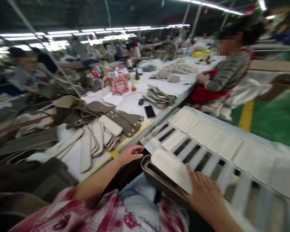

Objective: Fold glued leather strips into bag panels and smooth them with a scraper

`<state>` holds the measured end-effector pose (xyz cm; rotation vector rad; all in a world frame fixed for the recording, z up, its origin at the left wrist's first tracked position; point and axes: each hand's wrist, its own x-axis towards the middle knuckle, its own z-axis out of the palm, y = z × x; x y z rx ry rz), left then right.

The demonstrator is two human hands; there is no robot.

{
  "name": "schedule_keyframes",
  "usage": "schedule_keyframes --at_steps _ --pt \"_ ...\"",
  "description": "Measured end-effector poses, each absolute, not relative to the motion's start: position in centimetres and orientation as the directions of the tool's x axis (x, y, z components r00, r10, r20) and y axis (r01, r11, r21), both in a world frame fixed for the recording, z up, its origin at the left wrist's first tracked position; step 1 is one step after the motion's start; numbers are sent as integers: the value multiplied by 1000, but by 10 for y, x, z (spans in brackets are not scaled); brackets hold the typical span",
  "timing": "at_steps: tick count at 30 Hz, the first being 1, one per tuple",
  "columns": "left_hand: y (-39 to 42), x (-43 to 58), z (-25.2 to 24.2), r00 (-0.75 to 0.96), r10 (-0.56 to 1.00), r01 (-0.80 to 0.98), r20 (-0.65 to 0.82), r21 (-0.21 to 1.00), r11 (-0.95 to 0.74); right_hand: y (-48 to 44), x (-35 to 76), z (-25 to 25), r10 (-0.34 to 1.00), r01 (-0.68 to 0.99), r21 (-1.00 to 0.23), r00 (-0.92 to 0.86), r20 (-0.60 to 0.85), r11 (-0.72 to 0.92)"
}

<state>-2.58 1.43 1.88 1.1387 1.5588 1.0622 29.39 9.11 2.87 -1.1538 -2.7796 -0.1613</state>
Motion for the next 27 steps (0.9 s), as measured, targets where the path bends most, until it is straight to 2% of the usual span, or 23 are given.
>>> schedule_keyframes --at_steps 3,8,10,12,15,19,23,27 --pt "26 -15 11 13 988 292 -153 946 143 84 316 34 746 756 105 -655 120 647" --pt "34 10 17 62 998 529 31 847 -59 81 300 40 725 731 63 -682 97 680" --pt "37 9 16 118 992 609 35 787 -100 79 297 46 698 706 58 -707 117 706" --pt "39 2 11 114 992 635 -48 772 -35 79 298 51 653 663 63 -747 125 746" --pt "37 -8 0 3 983 598 -183 788 145 78 299 56 566 576 87 -817 109 813" --pt "32 -9 -2 -63 968 632 -243 741 228 79 293 58 498 500 121 -866 50 857" --pt "31 0 12 -40 953 655 -301 712 253 78 290 56 500 486 160 -864 -58 859" --pt "32 3 25 -21 944 660 -330 704 261 70 295 52 574 537 278 -817 -63 796"
